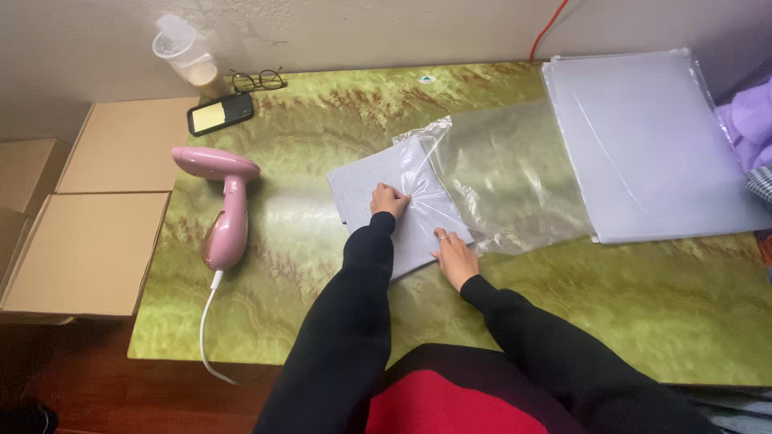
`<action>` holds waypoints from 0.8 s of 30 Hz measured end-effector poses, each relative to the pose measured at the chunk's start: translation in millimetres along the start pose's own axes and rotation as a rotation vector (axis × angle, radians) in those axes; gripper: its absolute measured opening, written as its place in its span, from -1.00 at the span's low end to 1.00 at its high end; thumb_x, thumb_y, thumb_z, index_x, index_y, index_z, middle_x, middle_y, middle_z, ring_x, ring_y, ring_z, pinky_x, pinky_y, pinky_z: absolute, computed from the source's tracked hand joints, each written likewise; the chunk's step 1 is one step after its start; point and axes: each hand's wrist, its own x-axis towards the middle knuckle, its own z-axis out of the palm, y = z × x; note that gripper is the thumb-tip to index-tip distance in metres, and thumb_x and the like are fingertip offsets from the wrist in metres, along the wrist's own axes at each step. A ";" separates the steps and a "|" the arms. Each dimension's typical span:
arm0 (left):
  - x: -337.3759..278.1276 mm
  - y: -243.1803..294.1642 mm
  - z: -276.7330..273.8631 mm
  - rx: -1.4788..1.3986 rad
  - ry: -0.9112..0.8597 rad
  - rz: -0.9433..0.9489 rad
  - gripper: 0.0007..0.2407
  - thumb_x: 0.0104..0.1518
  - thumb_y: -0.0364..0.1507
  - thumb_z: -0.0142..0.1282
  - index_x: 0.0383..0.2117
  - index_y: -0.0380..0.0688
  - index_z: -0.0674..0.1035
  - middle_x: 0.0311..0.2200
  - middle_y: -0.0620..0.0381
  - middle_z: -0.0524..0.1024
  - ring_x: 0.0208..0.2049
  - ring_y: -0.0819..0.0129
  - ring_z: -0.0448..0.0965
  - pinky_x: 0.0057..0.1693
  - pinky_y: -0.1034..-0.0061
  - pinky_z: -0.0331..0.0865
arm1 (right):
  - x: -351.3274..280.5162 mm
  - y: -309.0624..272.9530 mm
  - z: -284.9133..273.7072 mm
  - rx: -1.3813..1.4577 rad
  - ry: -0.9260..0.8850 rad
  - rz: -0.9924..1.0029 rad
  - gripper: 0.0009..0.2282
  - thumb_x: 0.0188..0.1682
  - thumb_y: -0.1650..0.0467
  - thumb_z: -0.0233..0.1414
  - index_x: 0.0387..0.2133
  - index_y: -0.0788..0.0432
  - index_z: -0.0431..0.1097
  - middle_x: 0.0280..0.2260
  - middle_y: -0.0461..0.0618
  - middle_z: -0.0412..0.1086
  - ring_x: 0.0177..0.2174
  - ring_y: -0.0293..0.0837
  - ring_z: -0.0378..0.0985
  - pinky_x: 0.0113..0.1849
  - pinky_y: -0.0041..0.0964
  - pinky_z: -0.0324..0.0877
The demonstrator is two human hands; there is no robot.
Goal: The person folds a gray t-shirt on a table, places it into a clear plastic bag, and then puts the bagged shirt into a cardboard box. The person then retrieves a black t-shirt from a clothing rack and lays it on the table.
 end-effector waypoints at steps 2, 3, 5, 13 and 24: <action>-2.4 -19.3 6.6 -0.047 0.032 -0.044 -0.78 -0.22 -0.20 0.15 -0.70 -0.05 0.49 -0.34 0.12 0.30 -0.17 0.14 0.33 -0.09 0.30 0.30 | 0.8 12.3 1.7 -0.049 0.043 -0.045 -0.66 -0.15 0.32 -0.08 -0.10 0.11 0.12 -0.38 0.05 0.24 -0.30 0.13 0.39 -0.30 -0.02 0.37; -3.0 -28.2 9.6 -0.093 0.060 -0.077 -0.77 -0.25 -0.19 0.17 -0.73 -0.05 0.49 -0.37 0.11 0.29 -0.20 0.13 0.34 -0.11 0.31 0.33 | 1.9 18.5 2.2 -0.097 0.094 -0.079 -0.67 -0.17 0.30 -0.06 -0.12 0.10 0.21 -0.40 0.01 0.20 -0.32 0.10 0.38 -0.31 -0.07 0.37; -11.7 -33.8 19.0 -0.111 0.093 -0.149 -0.77 -0.27 -0.19 0.17 -0.73 -0.06 0.48 -0.38 0.09 0.29 -0.20 0.11 0.35 -0.10 0.30 0.33 | 6.3 38.9 5.3 -0.109 0.133 -0.105 -0.69 -0.16 0.29 -0.08 -0.11 0.00 0.21 -0.41 -0.03 0.17 -0.32 0.06 0.35 -0.31 -0.10 0.34; -90.6 21.1 62.4 -0.132 0.107 -0.326 -0.71 -0.06 -0.37 -0.03 -0.32 -0.39 0.40 -0.22 -0.06 0.21 -0.13 0.02 0.35 -0.02 0.33 0.33 | -0.5 131.2 11.2 -0.165 0.357 -0.148 -0.77 -0.15 0.28 -0.09 -0.22 -0.39 0.30 -0.33 -0.22 0.10 -0.26 -0.15 0.23 -0.21 -0.23 0.19; -81.0 -23.0 -4.6 -0.201 0.548 0.038 -0.89 -0.08 -0.51 -0.02 -0.48 -0.20 0.31 -0.42 -0.04 0.25 -0.31 -0.07 0.40 -0.14 0.30 0.33 | -25.8 173.6 2.1 0.652 0.480 0.310 -0.68 -0.13 0.31 0.05 -0.14 0.13 0.19 -0.17 0.04 0.14 -0.15 -0.04 0.30 -0.15 -0.23 0.18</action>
